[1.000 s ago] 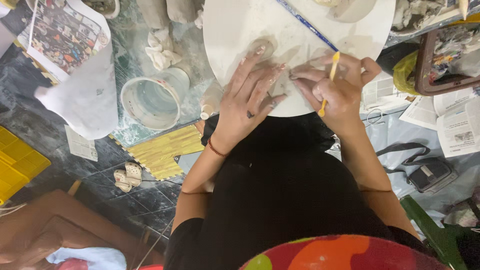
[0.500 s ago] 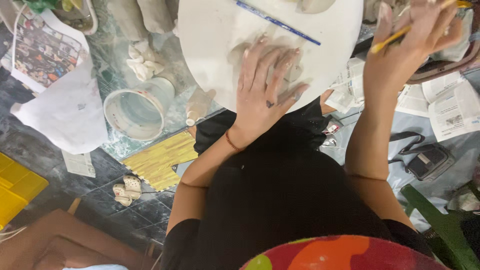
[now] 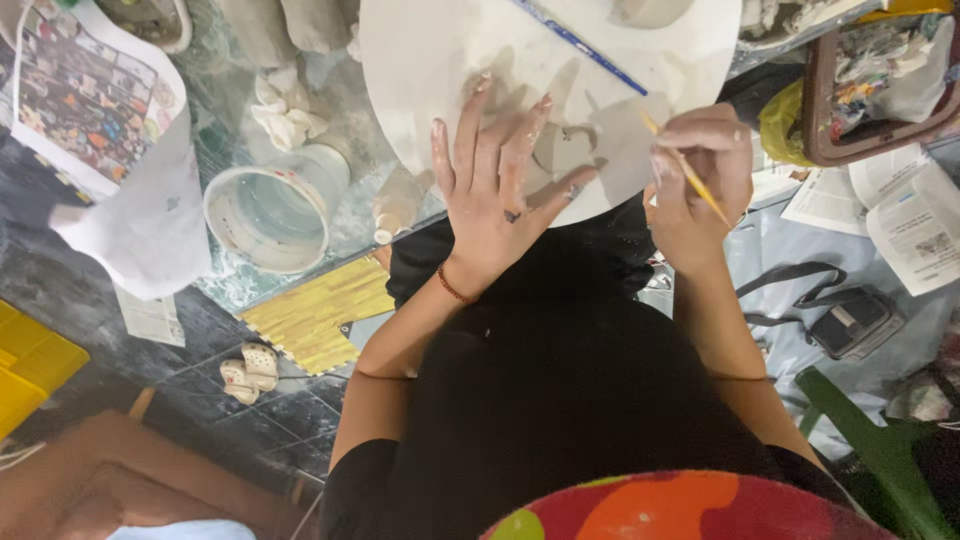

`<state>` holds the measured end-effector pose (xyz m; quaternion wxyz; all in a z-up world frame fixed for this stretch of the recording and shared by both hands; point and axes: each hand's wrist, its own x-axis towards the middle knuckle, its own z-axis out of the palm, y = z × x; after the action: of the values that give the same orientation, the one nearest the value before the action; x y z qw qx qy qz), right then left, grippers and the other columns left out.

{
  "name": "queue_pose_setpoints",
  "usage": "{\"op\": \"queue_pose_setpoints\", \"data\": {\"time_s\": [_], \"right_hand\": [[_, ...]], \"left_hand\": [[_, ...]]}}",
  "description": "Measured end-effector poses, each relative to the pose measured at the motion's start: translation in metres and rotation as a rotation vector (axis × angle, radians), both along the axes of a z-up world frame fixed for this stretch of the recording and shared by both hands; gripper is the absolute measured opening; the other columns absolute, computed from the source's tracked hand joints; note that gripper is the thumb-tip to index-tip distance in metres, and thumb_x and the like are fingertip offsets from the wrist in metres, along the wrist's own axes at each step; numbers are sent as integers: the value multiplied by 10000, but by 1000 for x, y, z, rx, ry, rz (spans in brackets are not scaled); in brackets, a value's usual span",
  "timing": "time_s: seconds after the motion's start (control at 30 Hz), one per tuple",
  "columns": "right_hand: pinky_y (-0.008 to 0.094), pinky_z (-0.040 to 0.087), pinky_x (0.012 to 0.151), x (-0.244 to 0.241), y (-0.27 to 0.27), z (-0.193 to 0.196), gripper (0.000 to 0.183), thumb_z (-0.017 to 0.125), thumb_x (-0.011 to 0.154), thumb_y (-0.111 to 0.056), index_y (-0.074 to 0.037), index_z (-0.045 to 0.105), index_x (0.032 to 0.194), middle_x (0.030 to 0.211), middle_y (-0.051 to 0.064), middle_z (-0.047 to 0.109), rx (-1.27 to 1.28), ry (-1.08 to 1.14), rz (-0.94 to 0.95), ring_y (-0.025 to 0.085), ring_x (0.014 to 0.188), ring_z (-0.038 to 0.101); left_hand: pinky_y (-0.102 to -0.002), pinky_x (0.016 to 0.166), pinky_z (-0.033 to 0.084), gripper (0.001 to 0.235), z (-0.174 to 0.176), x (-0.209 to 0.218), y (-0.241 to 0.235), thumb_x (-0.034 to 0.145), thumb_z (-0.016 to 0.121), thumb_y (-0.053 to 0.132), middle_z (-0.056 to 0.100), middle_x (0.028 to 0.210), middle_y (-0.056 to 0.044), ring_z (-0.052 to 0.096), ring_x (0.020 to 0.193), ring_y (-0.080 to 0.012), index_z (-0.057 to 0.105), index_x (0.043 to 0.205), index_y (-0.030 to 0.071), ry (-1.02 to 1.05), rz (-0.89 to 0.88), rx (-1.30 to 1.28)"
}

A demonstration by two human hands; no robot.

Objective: The person rolls a small piece of clay between their palms to form a ball, then uses a pencil to carve details into a heart-shaped clay piece on a white board. They repeat the rolling and carving steps on another clay piece.

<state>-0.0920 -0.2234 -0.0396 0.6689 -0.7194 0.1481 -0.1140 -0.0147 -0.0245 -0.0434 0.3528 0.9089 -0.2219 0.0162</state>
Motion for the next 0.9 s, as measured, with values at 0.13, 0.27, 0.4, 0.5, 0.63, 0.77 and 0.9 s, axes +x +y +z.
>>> {"op": "queue_pose_setpoints", "data": {"time_s": [0.13, 0.27, 0.4, 0.5, 0.63, 0.77, 0.9], "right_hand": [[240, 465, 652, -7, -1, -17, 76, 580, 1194, -20, 14, 514, 1179, 1051, 125, 563, 212, 72, -61, 107, 732, 515], [250, 490, 648, 18, 10, 1, 165, 583, 1209, -4, -19, 419, 1200, 1033, 148, 602, 161, 65, -30, 128, 767, 593], [241, 492, 657, 27, 20, 3, 167, 562, 1197, -19, -17, 396, 1199, 1066, 186, 623, 113, 60, 45, 148, 818, 630], [236, 506, 725, 24, 23, -7, 111, 507, 1185, -8, -9, 399, 1210, 1128, 202, 615, 103, 48, 88, 154, 864, 624], [305, 561, 894, 21, 26, -17, 147, 492, 1165, 48, 4, 377, 1246, 1158, 219, 590, -24, 6, 181, 187, 948, 640], [334, 565, 838, 21, 29, -21, 176, 531, 1097, 86, -2, 394, 1164, 1030, 182, 587, -88, -106, 206, 191, 846, 625], [345, 561, 752, 22, 29, -25, 161, 552, 1076, 63, 11, 412, 1135, 948, 197, 615, -208, -116, 216, 242, 840, 637]], "left_hand": [[-537, 1294, 3, 714, 0, -1, 10, 958, 844, 374, 590, 1465, -50, 358, 1523, -270, 464, 1519, 151, 88, -93, -22], [-484, 1314, 33, 620, 4, -1, 17, 958, 825, 327, 629, 1421, 29, 386, 1551, -186, 543, 1498, 210, 184, -104, -28], [-494, 1331, 56, 644, 5, 2, 15, 955, 836, 404, 602, 1447, -47, 372, 1521, -203, 552, 1489, 184, 136, -84, -16], [-500, 1256, -22, 692, 7, 1, 19, 889, 820, 401, 605, 1416, -81, 332, 1490, -269, 534, 1455, 124, 167, -98, -92], [-450, 1335, -23, 619, 3, 0, 24, 973, 843, 368, 638, 1424, -25, 353, 1543, -182, 540, 1479, 179, 124, -56, -42], [-439, 1343, -14, 630, -3, -1, 29, 969, 850, 364, 639, 1463, -74, 370, 1532, -171, 533, 1477, 167, 138, -71, -72], [-434, 1345, 6, 645, -7, -1, 28, 934, 874, 389, 650, 1414, -39, 391, 1515, -175, 552, 1456, 190, 104, -49, -84]]}}
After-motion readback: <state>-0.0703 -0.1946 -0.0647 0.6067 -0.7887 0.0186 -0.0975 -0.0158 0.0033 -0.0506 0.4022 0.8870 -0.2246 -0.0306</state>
